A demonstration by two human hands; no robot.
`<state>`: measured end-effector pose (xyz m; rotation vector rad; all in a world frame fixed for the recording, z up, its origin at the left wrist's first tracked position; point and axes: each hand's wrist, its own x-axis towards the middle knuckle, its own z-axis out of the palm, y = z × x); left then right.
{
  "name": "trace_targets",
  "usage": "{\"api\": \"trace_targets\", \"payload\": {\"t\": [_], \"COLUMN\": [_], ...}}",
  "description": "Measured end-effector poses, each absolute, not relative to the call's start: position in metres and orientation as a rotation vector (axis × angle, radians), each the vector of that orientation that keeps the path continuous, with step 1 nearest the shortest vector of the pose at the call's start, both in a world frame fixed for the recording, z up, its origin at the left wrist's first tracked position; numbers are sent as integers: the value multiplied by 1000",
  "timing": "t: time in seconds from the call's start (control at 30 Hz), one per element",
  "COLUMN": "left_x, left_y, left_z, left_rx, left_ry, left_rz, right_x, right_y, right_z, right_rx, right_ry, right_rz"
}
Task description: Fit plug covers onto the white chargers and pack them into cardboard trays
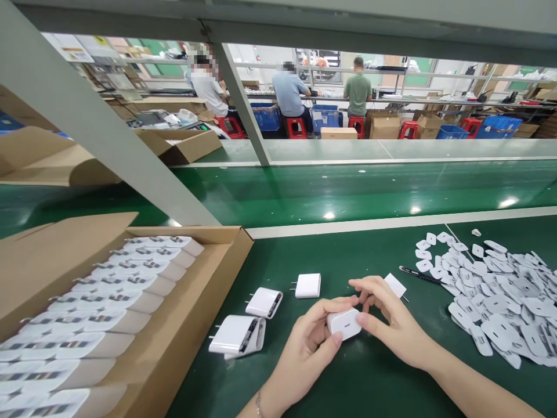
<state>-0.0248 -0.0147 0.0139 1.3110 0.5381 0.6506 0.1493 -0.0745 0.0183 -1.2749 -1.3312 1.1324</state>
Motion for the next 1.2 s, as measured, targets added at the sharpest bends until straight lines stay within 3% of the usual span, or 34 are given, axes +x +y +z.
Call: {"api": "trace_targets", "payload": {"t": [0.1,0.2,0.7,0.83,1.03,1.2], "left_x": [-26,-26,-20,-20,-11,-7], "left_y": [-16,-17,-18,-10,-11,-13], "left_z": [10,7,10,7,10,8], "left_rx": [1357,1431,1469,1287,873,827], "left_ry": [516,486,536,738,506,447], "left_rz": [662,687,702,716,496,567], "right_x": [147,143,148,154,152,155], "right_y": [-71,-70,-67,-66,-73,-71], "right_z": [14,12,12,10,9,6], "right_rx": [-1150,-1023,-1124,-1192,-1212,-1087], "right_ry": [-1099,-1008,-1139,-1213,-1546,-1350], "right_rz": [1438,1529,1242,1067,850,985]}}
